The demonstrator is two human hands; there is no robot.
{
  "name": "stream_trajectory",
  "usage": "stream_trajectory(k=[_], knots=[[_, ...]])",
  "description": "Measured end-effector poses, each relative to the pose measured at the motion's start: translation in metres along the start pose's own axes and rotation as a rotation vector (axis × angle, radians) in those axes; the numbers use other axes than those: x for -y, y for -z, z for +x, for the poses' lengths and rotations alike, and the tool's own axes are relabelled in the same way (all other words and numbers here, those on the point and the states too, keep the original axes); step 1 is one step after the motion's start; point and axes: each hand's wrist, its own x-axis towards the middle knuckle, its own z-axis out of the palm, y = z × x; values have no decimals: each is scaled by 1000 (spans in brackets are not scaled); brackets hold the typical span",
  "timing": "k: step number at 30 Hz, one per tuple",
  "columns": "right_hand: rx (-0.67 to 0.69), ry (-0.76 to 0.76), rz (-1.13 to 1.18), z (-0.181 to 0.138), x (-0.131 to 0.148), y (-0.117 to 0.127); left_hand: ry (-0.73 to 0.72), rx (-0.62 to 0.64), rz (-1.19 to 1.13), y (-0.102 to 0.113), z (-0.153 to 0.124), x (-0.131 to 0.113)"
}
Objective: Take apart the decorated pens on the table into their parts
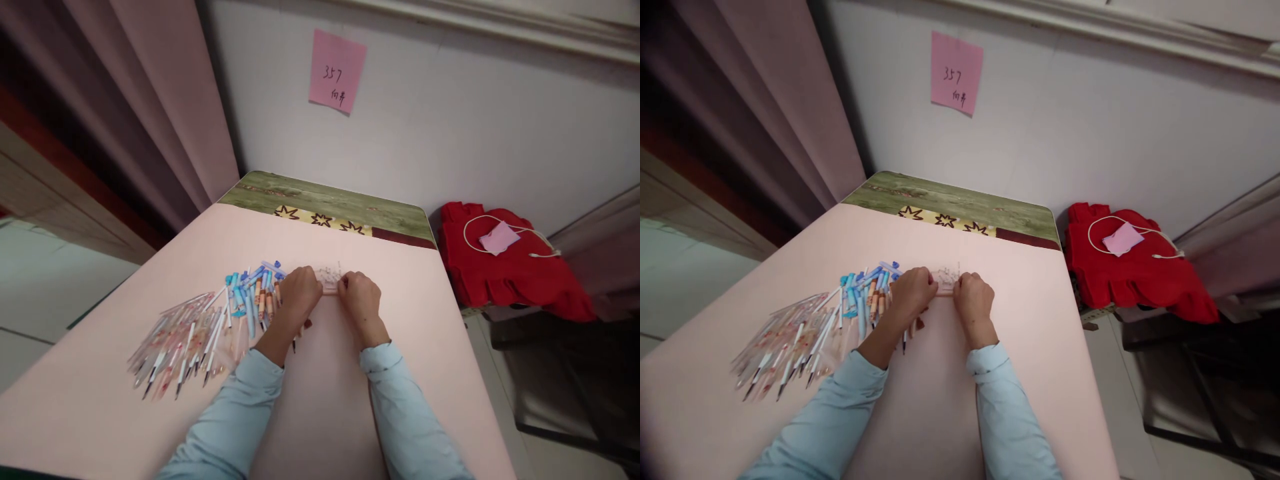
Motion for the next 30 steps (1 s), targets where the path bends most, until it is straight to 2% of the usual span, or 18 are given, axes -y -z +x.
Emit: stream_trajectory(k=[5,9,13,16,21,25,27,30], knots=[[-4,7,-17,-1,4,-4,8,10,-19,4,1,1],[-73,-23,89,1,-2,-1,48,53,-37,9,1,0],[-180,-172,195,5,-21,7,56,81,-41,10,0,0],[-175,-240,239,6,-34,6,10,56,-33,7,0,2],[-121,-166,322,6,-40,-2,-49,31,9,0,4,6],[-172,-124,348,5,-38,-2,-99,10,65,-2,5,7],[-173,-53,362,5,-34,0,-116,-6,73,-3,5,7],[-97,110,360,3,-24,0,-117,-13,57,-5,6,9]])
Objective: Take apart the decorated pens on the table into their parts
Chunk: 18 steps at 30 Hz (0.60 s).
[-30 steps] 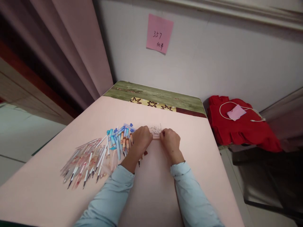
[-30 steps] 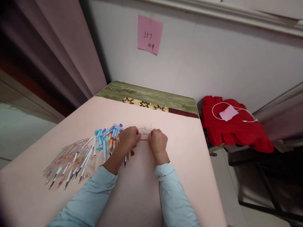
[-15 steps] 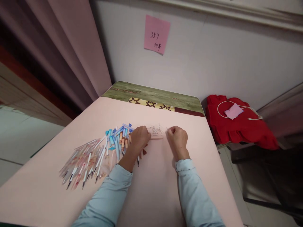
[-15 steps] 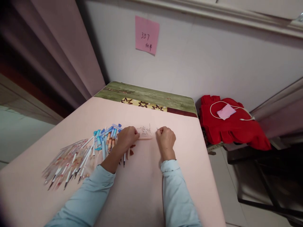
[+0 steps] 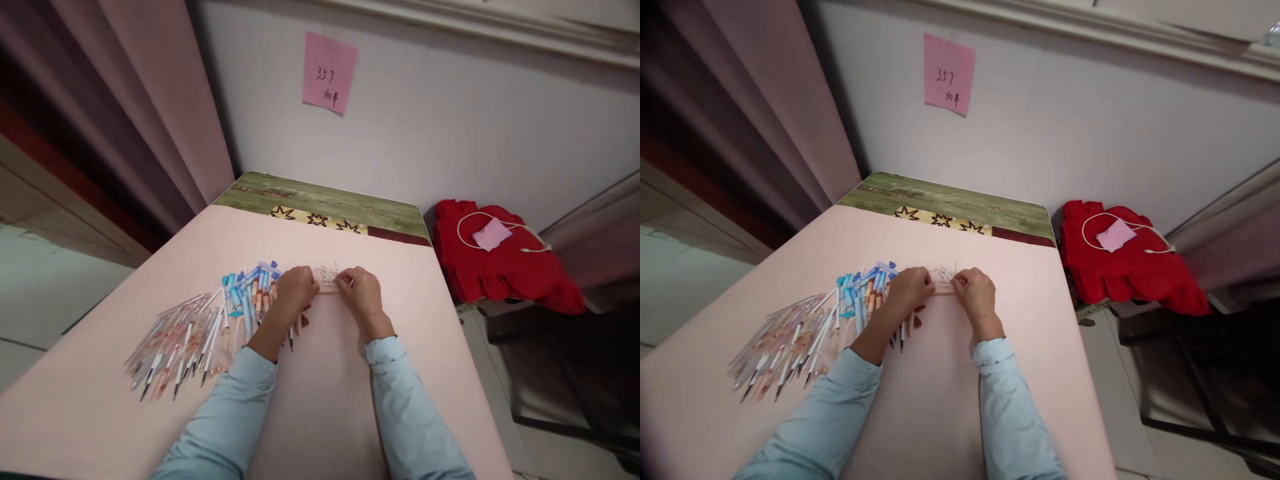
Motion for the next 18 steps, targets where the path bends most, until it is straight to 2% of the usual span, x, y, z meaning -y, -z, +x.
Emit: stream_trajectory(k=[3,12,18], knots=[[76,49,-45,-1,9,-5,6,-20,-19,-1,2,3],[143,-88,-95,9,15,-4,88,-70,-63,5,5,10],[198,-55,-80,12,17,4,130,-40,-181,12,4,4]])
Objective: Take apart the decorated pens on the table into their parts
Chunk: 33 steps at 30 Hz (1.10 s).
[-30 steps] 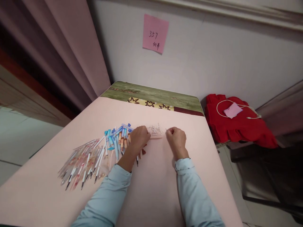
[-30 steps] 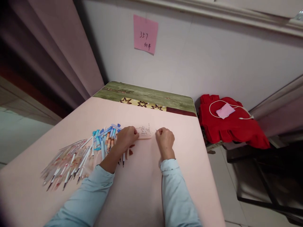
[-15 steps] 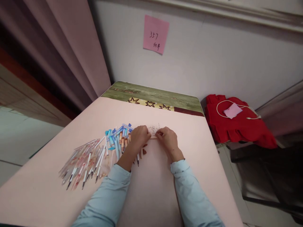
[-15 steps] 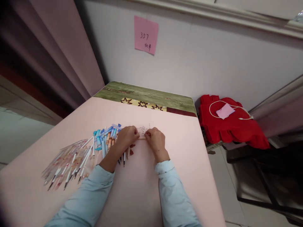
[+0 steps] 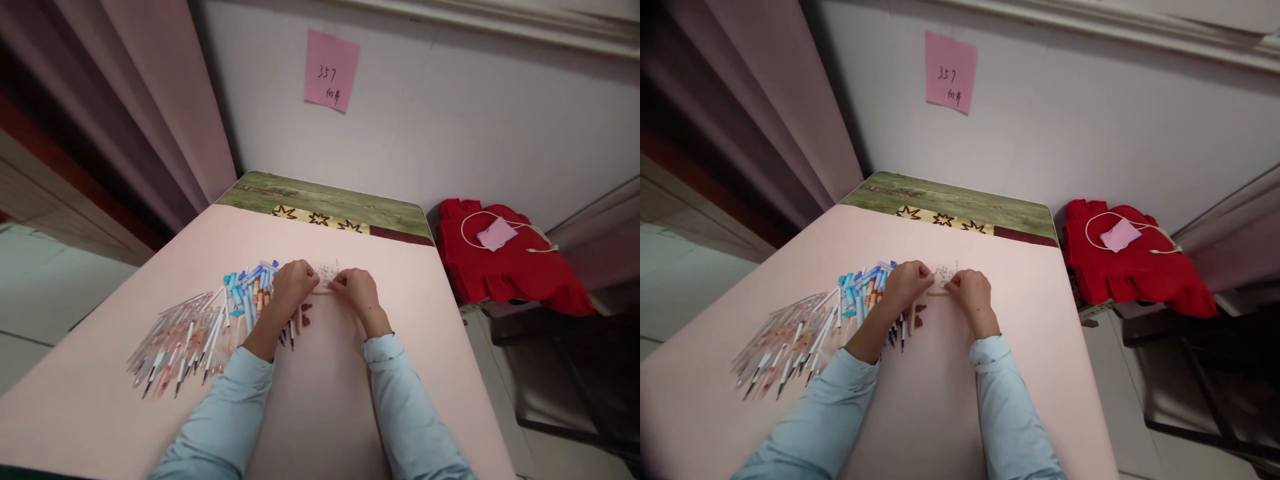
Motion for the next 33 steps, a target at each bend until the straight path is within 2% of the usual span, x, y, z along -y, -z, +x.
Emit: stream_trajectory(k=[9,16,20,25,33], knots=[[-10,-78,-83,-3,10,-4,85,-65,24,13,-1,2],[-36,-157,-38,-1,11,-12,24,-40,-4,3,-2,-1],[-39,-130,-66,-2,13,-14,19,-12,-19,-1,-4,-2],[-95,-160,43,-1,8,-11,18,3,-17,-1,-5,-2],[-69,-70,91,0,7,-16,7,44,-30,0,-7,-4]])
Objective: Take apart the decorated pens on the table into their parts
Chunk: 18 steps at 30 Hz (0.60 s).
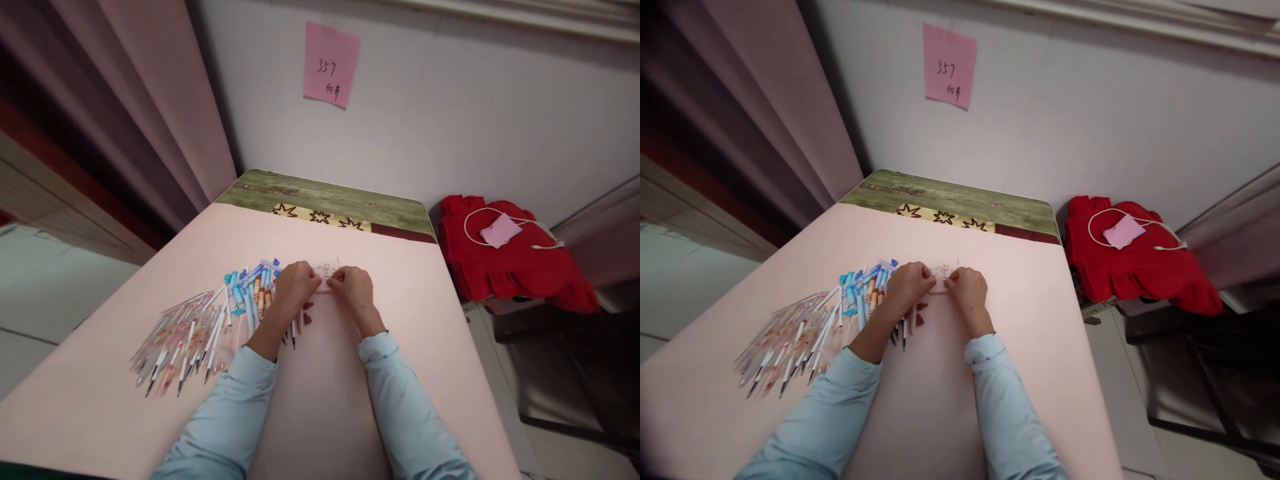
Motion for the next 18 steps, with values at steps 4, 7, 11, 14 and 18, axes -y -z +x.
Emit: stream_trajectory(k=[4,7,11,14,18], knots=[[-7,38,-23,1,0,-1,-19,26,25,-2,-1,-2],[-20,19,89,4,-11,10,-36,-2,46,-4,0,0],[-158,-141,203,9,-39,33,-59,-46,66,-10,0,-6],[-142,-205,135,8,-51,38,-93,-23,72,-19,-3,-16],[-111,-201,102,8,-52,32,-136,-35,99,-30,-5,-24]])
